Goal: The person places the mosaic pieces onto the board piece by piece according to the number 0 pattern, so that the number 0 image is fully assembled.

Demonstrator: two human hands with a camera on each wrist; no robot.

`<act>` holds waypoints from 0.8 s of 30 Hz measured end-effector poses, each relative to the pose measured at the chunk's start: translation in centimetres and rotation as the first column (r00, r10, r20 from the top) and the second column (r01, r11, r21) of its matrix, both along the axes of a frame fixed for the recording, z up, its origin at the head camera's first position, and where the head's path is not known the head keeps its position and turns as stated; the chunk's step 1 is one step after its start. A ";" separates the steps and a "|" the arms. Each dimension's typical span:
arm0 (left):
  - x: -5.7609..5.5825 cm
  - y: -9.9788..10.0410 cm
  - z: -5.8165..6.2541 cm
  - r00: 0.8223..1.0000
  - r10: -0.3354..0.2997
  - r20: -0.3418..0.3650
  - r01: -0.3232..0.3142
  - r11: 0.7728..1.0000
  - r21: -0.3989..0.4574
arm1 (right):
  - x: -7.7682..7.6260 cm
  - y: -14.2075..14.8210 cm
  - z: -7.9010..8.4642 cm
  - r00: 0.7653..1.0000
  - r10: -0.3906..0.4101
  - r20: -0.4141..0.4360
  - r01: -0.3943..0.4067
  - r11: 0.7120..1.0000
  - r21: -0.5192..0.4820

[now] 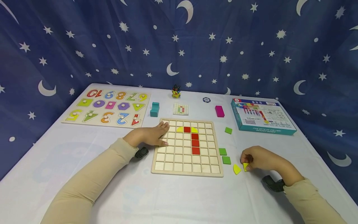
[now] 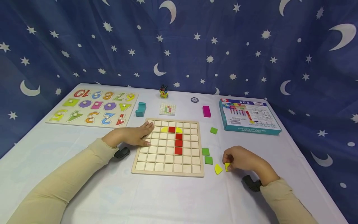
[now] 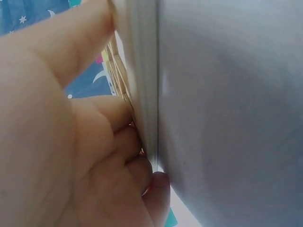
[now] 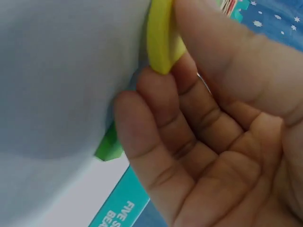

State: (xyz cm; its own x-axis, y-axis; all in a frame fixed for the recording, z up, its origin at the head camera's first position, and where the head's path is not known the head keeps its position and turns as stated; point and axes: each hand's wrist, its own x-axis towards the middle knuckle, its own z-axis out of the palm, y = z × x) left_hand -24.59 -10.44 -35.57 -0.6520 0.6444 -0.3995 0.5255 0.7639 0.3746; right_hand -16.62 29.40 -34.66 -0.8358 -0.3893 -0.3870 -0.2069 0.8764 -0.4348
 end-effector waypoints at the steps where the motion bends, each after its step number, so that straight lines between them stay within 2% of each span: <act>1: 0.0 0.0 0.0 1.000 0.001 0.000 -0.001 1.000 -0.002 | -0.1 -0.2 0.1 1.000 -0.002 -0.006 0.002 1.000 0.001; 12: 0.0 -0.1 -0.2 1.000 0.006 0.009 -0.006 1.000 0.000 | -1.7 -2.4 1.7 0.997 0.041 -0.065 -0.041 0.999 0.005; 18: 0.0 -0.1 -0.1 1.000 0.005 0.012 -0.005 1.000 0.007 | -2.5 -5.1 2.1 0.994 0.086 -0.072 -0.088 0.996 -0.017; 24: -0.1 -0.1 0.0 1.000 0.008 0.010 -0.008 1.000 -0.001 | -3.3 -8.6 1.9 0.988 0.140 -0.068 -0.143 0.989 -0.035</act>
State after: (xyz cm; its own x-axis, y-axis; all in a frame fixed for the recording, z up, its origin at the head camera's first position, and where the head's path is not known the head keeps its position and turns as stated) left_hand -24.65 -10.55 -35.60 -0.6532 0.6386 -0.4067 0.5154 0.7686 0.3791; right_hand -19.97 20.83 -32.80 -0.7942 -0.5196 -0.3150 -0.3568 0.8184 -0.4504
